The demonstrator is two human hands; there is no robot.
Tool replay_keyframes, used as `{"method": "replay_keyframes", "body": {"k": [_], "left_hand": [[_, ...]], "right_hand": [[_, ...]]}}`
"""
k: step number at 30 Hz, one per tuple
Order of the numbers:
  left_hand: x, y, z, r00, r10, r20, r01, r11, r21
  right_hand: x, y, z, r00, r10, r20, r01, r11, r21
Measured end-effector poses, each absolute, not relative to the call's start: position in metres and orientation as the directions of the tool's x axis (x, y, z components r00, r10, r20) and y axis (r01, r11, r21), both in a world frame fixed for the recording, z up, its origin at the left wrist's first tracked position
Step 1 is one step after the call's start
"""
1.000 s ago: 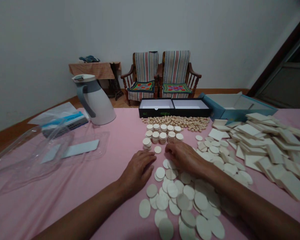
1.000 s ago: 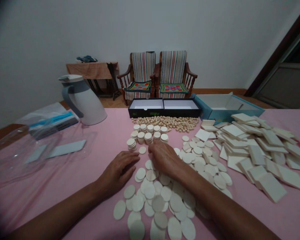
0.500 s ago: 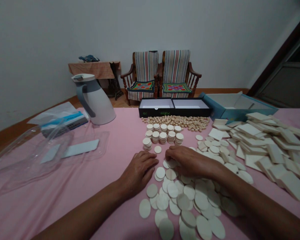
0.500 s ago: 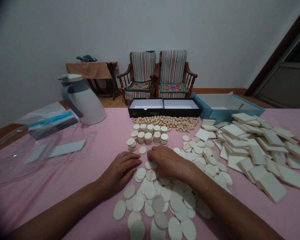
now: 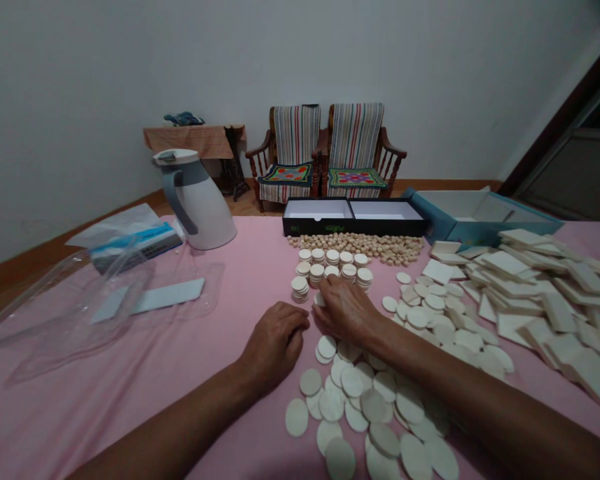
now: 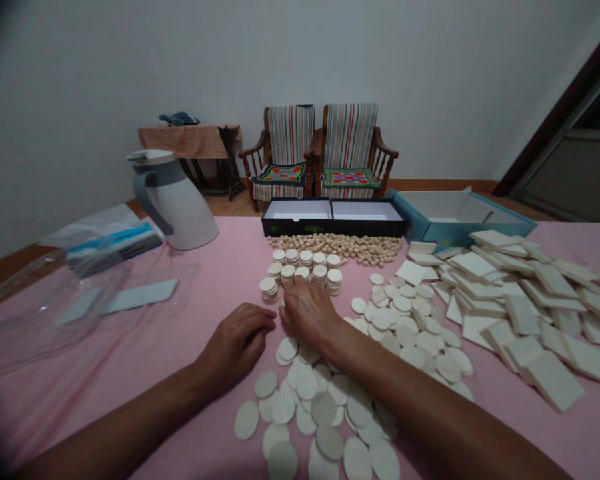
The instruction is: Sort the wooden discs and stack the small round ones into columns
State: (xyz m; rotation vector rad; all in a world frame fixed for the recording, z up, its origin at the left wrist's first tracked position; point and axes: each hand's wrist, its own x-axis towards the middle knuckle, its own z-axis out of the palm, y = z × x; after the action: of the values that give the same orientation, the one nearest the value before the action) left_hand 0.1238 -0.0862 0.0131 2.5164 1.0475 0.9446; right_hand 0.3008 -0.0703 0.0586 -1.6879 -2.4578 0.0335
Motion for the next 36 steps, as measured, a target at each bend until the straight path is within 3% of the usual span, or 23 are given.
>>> {"method": "replay_keyframes", "body": {"k": [4, 13, 28, 36], "left_hand": [[0.124, -0.087, 0.015, 0.536, 0.701, 0.471, 0.544, -0.713, 0.442], [0.124, -0.087, 0.017, 0.546, 0.701, 0.459, 0.546, -0.713, 0.439], [0.124, -0.086, 0.016, 0.543, 0.702, 0.462, 0.534, -0.713, 0.455], [0.124, -0.086, 0.015, 0.524, 0.723, 0.450, 0.549, -0.691, 0.471]], "right_hand": [[0.294, -0.069, 0.055, -0.366, 0.924, 0.109, 0.927, 0.373, -0.049], [0.294, -0.071, 0.057, -0.341, 0.939, 0.041, 0.936, 0.343, -0.076], [0.301, -0.076, 0.066, -0.317, 0.943, 0.106, 0.920, 0.332, -0.209], [0.321, -0.108, 0.073, -0.509, 0.858, -0.068, 0.808, 0.450, -0.380]]}}
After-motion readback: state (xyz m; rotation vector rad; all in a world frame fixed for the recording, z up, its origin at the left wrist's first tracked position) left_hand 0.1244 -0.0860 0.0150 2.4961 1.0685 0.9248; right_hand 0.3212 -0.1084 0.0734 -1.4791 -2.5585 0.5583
